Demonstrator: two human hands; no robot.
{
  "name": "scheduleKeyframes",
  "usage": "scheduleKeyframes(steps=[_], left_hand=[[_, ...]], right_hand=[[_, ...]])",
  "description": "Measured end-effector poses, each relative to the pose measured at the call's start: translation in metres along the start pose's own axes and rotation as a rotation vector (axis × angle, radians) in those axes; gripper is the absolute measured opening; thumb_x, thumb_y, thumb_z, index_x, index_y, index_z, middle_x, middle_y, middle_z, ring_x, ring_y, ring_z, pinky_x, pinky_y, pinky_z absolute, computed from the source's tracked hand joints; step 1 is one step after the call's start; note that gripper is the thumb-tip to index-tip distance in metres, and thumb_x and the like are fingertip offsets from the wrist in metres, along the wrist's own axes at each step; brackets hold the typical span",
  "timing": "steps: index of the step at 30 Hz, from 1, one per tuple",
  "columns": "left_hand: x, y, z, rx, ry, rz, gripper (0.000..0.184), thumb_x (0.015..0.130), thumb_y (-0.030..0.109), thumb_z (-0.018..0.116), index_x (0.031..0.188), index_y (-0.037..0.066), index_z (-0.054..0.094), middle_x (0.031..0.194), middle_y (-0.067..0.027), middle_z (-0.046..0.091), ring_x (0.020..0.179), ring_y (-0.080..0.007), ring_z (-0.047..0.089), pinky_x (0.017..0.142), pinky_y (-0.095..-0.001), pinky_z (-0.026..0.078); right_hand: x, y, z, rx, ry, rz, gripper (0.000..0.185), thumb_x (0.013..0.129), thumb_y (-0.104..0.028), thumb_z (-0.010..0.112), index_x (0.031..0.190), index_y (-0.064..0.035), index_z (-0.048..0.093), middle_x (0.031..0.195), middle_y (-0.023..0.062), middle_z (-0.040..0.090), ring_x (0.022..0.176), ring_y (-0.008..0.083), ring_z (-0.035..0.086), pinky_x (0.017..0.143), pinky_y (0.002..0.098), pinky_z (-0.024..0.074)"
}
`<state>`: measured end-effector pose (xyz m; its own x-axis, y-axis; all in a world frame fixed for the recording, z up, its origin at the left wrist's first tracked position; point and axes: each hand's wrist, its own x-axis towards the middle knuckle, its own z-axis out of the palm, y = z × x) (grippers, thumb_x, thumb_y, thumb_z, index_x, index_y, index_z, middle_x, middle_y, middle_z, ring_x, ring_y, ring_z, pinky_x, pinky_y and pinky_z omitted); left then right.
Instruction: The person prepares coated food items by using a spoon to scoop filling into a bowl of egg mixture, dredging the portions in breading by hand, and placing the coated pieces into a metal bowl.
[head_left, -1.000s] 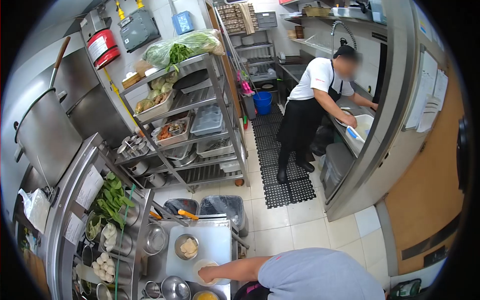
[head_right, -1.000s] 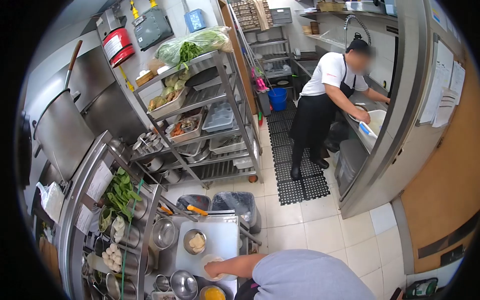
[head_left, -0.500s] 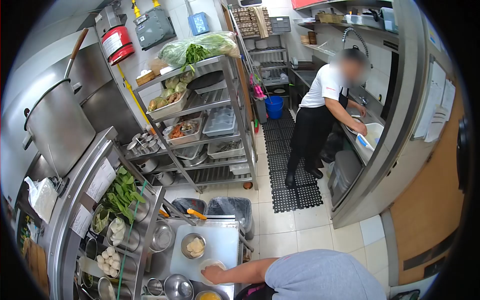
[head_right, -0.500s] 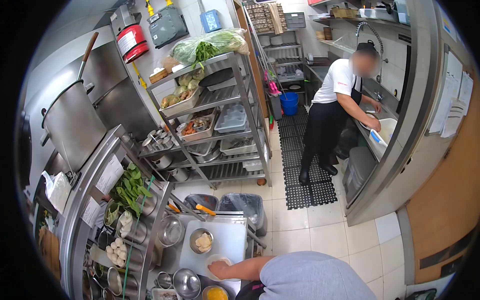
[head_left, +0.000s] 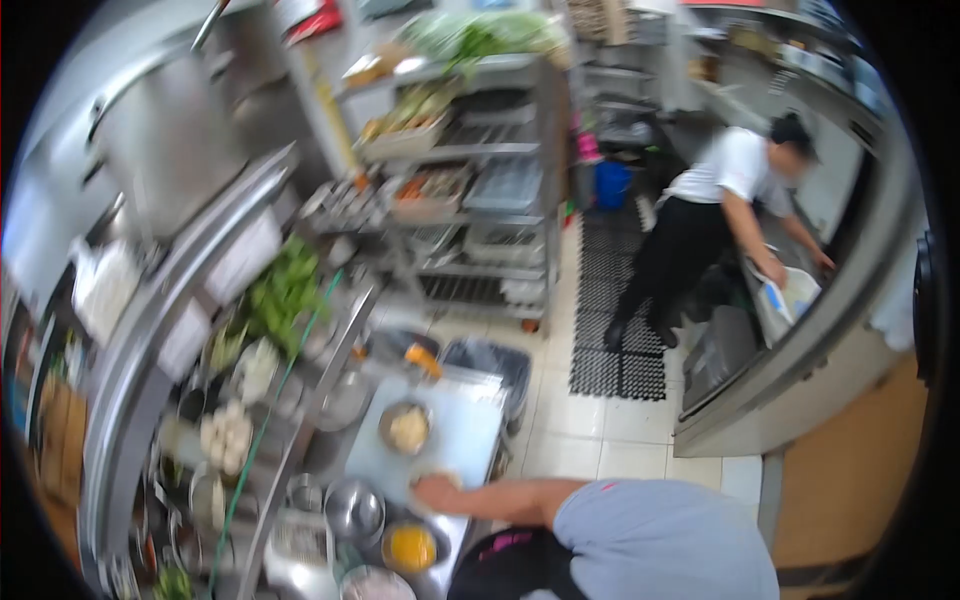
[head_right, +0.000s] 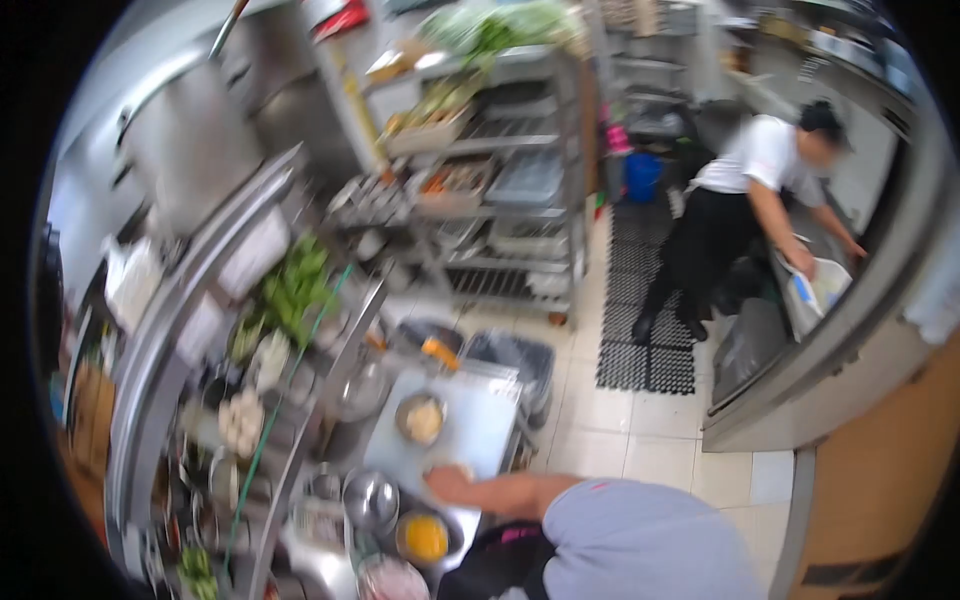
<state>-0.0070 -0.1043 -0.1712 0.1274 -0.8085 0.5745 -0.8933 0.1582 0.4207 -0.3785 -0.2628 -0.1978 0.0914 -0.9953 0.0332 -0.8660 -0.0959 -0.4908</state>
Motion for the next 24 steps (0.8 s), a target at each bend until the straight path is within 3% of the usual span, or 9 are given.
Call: scheduleKeyframes(steps=[1,2,4,5,7,13,16,19,24], left_hand=[[0.001,0.005,0.004,-0.198,0.001,-0.128,0.043,0.097,0.03,0.061,0.119,-0.007,0.062,0.116,-0.0285,0.065,0.107,-0.0393,0.062,0.092,-0.0471,0.051],[-0.015,0.017,0.001,-0.073,0.022,-0.285,0.036,0.097,0.023,0.061,0.113,-0.01,0.063,0.103,-0.0282,0.068,0.099,-0.0396,0.065,0.092,-0.0452,0.05],[-0.004,0.055,-0.022,-0.125,-0.071,-0.492,0.035,0.097,0.024,0.062,0.108,-0.009,0.063,0.101,-0.0261,0.068,0.093,-0.0374,0.065,0.088,-0.0436,0.05],[-0.002,0.06,-0.023,-0.178,-0.021,-0.467,0.032,0.099,0.025,0.059,0.097,-0.007,0.06,0.09,-0.0211,0.066,0.082,-0.0306,0.061,0.08,-0.0416,0.049],[0.004,0.073,-0.033,-0.157,-0.016,-0.515,0.032,0.098,0.024,0.06,0.099,-0.007,0.061,0.091,-0.0212,0.067,0.083,-0.0307,0.061,0.081,-0.0414,0.049],[-0.006,0.075,-0.045,-0.156,-0.041,-0.559,0.031,0.097,0.023,0.062,0.102,-0.008,0.063,0.091,-0.0203,0.068,0.082,-0.0278,0.062,0.08,-0.0398,0.049],[-0.01,0.073,-0.044,-0.203,0.017,-0.572,0.033,0.098,0.024,0.062,0.104,-0.009,0.062,0.093,-0.0204,0.068,0.083,-0.0275,0.062,0.08,-0.0393,0.05],[-0.007,0.082,-0.051,-0.207,-0.002,-0.592,0.035,0.098,0.025,0.062,0.105,-0.009,0.062,0.095,-0.0208,0.067,0.085,-0.0275,0.063,0.081,-0.0392,0.05],[-0.008,0.08,-0.048,-0.225,-0.063,-0.618,0.036,0.098,0.026,0.062,0.105,-0.009,0.062,0.094,-0.0201,0.068,0.085,-0.0268,0.063,0.081,-0.0386,0.05]], right_hand=[[0.002,0.001,-0.001,-0.025,-0.04,0.004,0.025,0.092,-0.018,0.05,0.094,-0.0031,0.071,0.09,0.0195,0.071,0.079,0.035,0.071,0.064,0.0499,0.0579],[0.003,0.0,-0.001,-0.044,-0.052,0.009,0.024,0.091,-0.017,0.051,0.095,-0.0023,0.07,0.088,0.0195,0.071,0.076,0.0351,0.071,0.063,0.0491,0.0584],[-0.001,-0.002,-0.022,-0.155,-0.132,-0.035,0.023,0.09,-0.011,0.053,0.105,-0.0012,0.067,0.093,0.0192,0.071,0.083,0.0341,0.071,0.07,0.0454,0.0589],[-0.003,-0.003,-0.034,-0.158,-0.147,-0.05,0.023,0.086,-0.013,0.06,0.106,-0.0023,0.067,0.097,0.0196,0.071,0.091,0.0337,0.071,0.075,0.0453,0.0585],[-0.003,-0.005,-0.06,-0.102,-0.265,-0.038,0.036,0.078,-0.018,0.068,0.111,-0.0046,0.067,0.101,0.0203,0.071,0.099,0.0343,0.069,0.082,0.0455,0.0569],[0.039,0.025,-0.084,0.096,-0.513,-0.151,0.032,0.071,-0.021,0.066,0.098,-0.0048,0.074,0.101,0.02,0.071,0.093,0.0385,0.069,0.082,0.0457,0.055],[0.047,0.032,-0.099,0.023,-0.576,-0.214,0.027,0.071,-0.019,0.065,0.092,-0.0038,0.075,0.096,0.0211,0.071,0.093,0.038,0.068,0.081,0.0458,0.0545],[0.047,0.026,-0.108,0.044,-0.477,-0.196,0.029,0.073,-0.014,0.062,0.096,-0.0011,0.073,0.097,0.0228,0.071,0.094,0.0389,0.068,0.083,0.0463,0.0534],[0.032,0.027,-0.049,0.124,-0.497,-0.156,0.03,0.079,-0.015,0.056,0.102,-0.0028,0.073,0.103,0.0212,0.07,0.1,0.0381,0.067,0.087,0.0443,0.0525]])
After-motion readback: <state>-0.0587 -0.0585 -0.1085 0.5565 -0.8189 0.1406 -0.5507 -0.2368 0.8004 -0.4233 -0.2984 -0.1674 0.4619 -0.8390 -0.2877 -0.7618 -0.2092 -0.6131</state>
